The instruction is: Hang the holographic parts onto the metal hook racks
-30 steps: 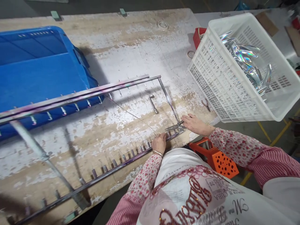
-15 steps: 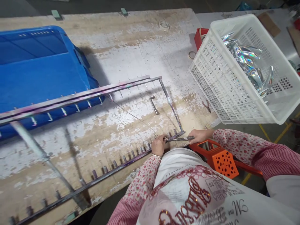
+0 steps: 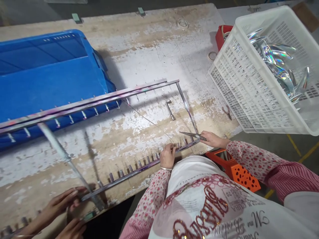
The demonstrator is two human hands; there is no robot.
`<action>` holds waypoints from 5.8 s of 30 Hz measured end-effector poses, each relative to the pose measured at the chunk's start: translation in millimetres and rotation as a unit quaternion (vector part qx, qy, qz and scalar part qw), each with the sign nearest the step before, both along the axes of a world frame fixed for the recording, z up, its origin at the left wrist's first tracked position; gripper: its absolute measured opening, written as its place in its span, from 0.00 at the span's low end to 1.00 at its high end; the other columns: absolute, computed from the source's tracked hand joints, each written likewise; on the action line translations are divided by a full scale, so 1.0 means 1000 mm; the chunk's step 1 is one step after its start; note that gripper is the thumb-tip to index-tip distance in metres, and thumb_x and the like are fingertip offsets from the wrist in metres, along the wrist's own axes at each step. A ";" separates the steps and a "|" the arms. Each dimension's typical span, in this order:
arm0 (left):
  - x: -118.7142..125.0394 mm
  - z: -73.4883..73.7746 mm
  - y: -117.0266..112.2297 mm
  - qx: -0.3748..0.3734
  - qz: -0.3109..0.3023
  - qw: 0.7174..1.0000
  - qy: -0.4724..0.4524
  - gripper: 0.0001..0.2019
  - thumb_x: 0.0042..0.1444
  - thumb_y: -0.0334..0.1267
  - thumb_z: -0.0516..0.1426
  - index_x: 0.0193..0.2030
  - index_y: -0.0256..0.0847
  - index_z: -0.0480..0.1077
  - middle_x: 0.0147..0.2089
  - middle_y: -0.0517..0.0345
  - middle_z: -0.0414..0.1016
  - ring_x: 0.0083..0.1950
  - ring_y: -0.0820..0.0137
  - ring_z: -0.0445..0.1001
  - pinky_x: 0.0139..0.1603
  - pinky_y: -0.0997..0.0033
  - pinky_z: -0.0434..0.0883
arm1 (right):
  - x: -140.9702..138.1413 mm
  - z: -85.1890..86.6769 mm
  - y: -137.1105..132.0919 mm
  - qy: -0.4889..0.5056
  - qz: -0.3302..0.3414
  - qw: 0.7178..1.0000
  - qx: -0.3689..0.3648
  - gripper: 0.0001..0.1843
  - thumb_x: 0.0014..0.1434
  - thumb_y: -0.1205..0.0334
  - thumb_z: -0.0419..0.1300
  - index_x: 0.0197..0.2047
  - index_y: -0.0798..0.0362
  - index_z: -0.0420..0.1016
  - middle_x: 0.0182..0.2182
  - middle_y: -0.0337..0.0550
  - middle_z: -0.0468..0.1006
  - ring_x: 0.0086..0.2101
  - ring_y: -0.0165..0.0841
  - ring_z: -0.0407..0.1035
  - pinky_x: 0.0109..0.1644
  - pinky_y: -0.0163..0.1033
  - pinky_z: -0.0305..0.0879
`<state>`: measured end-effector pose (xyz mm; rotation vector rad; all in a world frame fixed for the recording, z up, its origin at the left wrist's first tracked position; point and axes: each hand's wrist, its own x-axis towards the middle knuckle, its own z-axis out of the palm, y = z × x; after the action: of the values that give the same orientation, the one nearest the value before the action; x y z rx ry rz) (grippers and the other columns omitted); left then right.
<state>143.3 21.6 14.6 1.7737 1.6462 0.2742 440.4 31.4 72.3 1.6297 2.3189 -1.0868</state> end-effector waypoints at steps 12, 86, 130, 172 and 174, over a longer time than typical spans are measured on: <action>-0.028 0.001 -0.003 -0.005 0.092 0.991 0.093 0.14 0.56 0.40 0.60 0.47 0.37 0.70 0.41 0.50 0.77 0.42 0.61 0.75 0.40 0.66 0.67 | -0.022 0.000 -0.010 0.010 -0.008 0.999 0.049 0.13 0.66 0.59 0.53 0.43 0.55 0.77 0.44 0.51 0.74 0.44 0.38 0.71 0.47 0.40 0.68; -0.084 0.002 -0.029 0.092 0.172 0.980 0.044 0.11 0.63 0.41 0.52 0.47 0.37 0.69 0.40 0.49 0.72 0.44 0.63 0.72 0.47 0.65 0.68 | -0.084 0.002 0.042 -0.037 0.118 0.992 0.004 0.12 0.66 0.60 0.53 0.43 0.57 0.75 0.43 0.51 0.73 0.44 0.36 0.70 0.48 0.38 0.65; -0.110 0.000 -0.024 -0.034 0.086 0.994 0.050 0.15 0.65 0.38 0.49 0.50 0.44 0.75 0.51 0.53 0.78 0.49 0.63 0.76 0.47 0.67 0.70 | -0.152 0.036 0.082 -0.129 0.333 0.911 0.207 0.11 0.65 0.68 0.51 0.37 0.58 0.75 0.41 0.54 0.72 0.44 0.41 0.63 0.45 0.45 0.54; -0.138 0.006 -0.044 0.074 0.240 0.965 0.075 0.13 0.60 0.42 0.57 0.48 0.37 0.70 0.41 0.50 0.76 0.41 0.64 0.75 0.43 0.67 0.69 | -0.162 0.017 0.085 -0.122 0.208 0.967 0.086 0.09 0.61 0.68 0.57 0.44 0.58 0.75 0.45 0.53 0.73 0.45 0.38 0.69 0.46 0.37 0.60; -0.142 0.007 -0.044 0.054 0.249 0.962 0.100 0.15 0.58 0.44 0.59 0.48 0.39 0.69 0.42 0.52 0.77 0.42 0.63 0.75 0.39 0.68 0.67 | -0.170 0.018 0.083 -0.107 0.211 0.967 0.091 0.09 0.61 0.68 0.57 0.44 0.58 0.75 0.46 0.53 0.73 0.46 0.38 0.69 0.47 0.38 0.60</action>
<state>1.3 -22.4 21.7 1.4731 2.2547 0.4276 270.7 114.4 90.8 1.1455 2.5093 -0.5934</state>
